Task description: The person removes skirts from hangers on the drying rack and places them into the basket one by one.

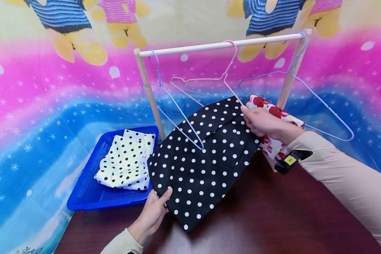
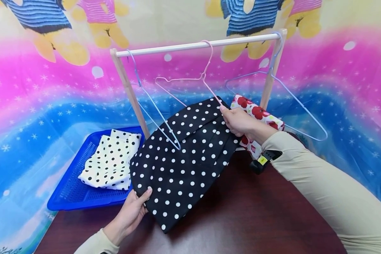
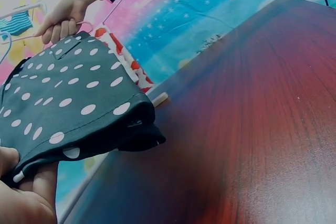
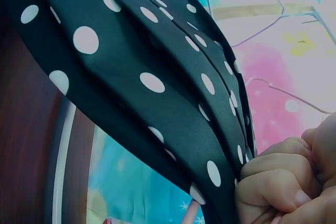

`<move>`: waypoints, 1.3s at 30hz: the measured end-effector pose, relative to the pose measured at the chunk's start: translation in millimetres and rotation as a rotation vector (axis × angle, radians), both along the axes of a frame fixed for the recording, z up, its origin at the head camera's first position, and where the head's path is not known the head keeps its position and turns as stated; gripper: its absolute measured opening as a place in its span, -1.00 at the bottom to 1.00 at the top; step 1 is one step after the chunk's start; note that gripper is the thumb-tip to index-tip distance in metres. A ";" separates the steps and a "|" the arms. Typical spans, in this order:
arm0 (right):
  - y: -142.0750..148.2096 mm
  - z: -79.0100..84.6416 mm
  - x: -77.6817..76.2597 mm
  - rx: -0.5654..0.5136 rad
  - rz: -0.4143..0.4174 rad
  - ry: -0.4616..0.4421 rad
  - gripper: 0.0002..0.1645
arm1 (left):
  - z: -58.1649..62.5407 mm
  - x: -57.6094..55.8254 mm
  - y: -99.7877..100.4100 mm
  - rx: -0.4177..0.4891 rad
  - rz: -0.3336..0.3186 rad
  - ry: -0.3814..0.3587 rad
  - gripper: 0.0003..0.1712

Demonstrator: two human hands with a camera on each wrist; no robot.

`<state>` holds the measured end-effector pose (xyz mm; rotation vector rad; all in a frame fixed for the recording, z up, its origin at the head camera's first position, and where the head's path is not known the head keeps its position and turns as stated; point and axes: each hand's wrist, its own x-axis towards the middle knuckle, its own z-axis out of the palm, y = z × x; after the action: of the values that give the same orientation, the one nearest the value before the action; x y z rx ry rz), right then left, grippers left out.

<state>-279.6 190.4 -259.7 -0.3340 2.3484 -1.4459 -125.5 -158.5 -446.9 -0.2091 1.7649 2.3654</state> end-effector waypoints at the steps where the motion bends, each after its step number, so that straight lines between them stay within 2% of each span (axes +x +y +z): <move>1: 0.2 0.2 0.3 0.003 0.002 0.001 -0.36 | 0.6 0.1 -0.9 0.000 0.002 0.004 -0.62; 9: 0.5 0.1 0.5 0.009 0.006 -0.003 -0.35 | 4.8 2.8 -8.9 -0.013 0.036 0.000 -0.65; 17: 3.0 -0.6 -1.6 0.013 -0.030 0.013 -0.36 | 4.7 4.8 -13.7 -0.037 0.030 -0.018 -0.64; 30: 7.4 1.3 -3.3 0.026 -0.024 0.024 -0.36 | 4.2 7.8 -16.4 -0.047 0.053 -0.028 -0.67; 39: 9.9 4.0 -3.6 0.011 0.006 0.019 -0.38 | 18.2 12.1 -17.9 -0.067 0.084 -0.002 -0.64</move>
<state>-283.2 200.4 -255.7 -0.3532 2.3666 -1.4329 -113.5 -176.4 -428.7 -0.3007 1.8710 2.3635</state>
